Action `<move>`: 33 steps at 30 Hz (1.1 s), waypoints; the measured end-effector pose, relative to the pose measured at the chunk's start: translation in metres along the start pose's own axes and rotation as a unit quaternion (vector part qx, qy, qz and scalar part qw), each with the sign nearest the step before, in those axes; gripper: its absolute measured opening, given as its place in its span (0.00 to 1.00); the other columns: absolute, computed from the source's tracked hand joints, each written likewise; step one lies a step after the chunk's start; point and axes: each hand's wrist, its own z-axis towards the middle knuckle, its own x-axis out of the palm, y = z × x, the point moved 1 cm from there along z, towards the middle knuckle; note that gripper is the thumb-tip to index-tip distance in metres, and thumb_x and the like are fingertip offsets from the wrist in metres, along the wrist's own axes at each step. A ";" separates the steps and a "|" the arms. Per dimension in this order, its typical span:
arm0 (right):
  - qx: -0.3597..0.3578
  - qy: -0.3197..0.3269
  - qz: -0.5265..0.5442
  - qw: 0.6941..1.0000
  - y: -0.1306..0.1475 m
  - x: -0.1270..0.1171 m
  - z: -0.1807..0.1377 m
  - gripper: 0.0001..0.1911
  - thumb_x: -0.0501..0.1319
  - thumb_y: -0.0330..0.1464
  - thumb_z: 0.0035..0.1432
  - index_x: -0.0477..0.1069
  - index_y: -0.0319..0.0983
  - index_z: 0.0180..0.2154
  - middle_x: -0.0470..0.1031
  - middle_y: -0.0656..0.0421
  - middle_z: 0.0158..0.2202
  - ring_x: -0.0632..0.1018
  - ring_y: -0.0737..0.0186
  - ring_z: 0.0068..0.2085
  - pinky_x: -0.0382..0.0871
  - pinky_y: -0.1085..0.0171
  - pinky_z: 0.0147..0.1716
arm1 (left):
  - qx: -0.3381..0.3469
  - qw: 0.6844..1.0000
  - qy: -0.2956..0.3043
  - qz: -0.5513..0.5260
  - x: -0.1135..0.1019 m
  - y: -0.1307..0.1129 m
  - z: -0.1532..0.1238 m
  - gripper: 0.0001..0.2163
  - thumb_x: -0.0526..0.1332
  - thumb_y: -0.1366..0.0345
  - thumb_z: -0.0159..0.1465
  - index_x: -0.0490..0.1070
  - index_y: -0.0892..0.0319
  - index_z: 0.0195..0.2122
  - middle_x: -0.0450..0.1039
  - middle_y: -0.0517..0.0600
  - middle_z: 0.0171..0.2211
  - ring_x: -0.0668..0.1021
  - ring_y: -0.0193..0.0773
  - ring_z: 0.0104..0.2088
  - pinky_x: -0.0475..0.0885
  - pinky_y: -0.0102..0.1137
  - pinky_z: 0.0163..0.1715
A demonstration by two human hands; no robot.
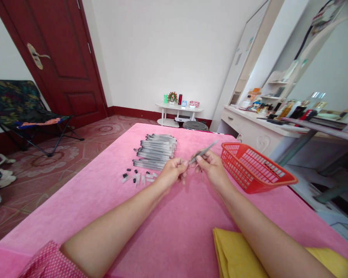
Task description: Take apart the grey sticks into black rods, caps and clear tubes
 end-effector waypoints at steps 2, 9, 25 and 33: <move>-0.009 0.007 -0.001 1.000 0.002 0.001 0.000 0.09 0.61 0.37 0.50 0.67 0.39 0.30 0.74 0.59 0.26 0.73 0.67 0.24 0.64 0.69 0.20 | -0.014 0.999 0.025 -0.024 0.001 0.002 0.000 0.18 0.55 0.50 0.57 0.58 0.60 0.22 0.58 0.41 0.13 0.61 0.25 0.10 0.48 0.23 0.11; -0.003 0.007 0.005 1.000 0.004 0.003 -0.002 0.10 0.62 0.38 0.48 0.67 0.39 0.30 0.74 0.59 0.27 0.72 0.67 0.23 0.65 0.69 0.20 | -0.118 0.987 0.018 -0.105 0.000 0.008 0.002 0.20 0.53 0.46 0.57 0.60 0.61 0.22 0.54 0.40 0.14 0.56 0.23 0.10 0.44 0.23 0.11; 0.012 0.008 0.034 0.999 -0.001 -0.002 0.000 0.09 0.61 0.37 0.49 0.67 0.38 0.31 0.73 0.59 0.29 0.72 0.67 0.24 0.65 0.70 0.19 | -0.087 0.993 0.012 -0.079 -0.002 0.009 0.002 0.20 0.56 0.46 0.53 0.64 0.62 0.27 0.66 0.46 0.21 0.65 0.25 0.14 0.46 0.21 0.11; -0.020 0.022 0.018 0.999 -0.001 -0.001 -0.001 0.07 0.59 0.36 0.52 0.66 0.39 0.32 0.73 0.58 0.30 0.71 0.67 0.26 0.66 0.70 0.20 | -0.104 0.981 0.062 -0.149 -0.005 0.008 0.002 0.16 0.57 0.54 0.58 0.61 0.63 0.23 0.56 0.42 0.15 0.57 0.22 0.12 0.45 0.20 0.11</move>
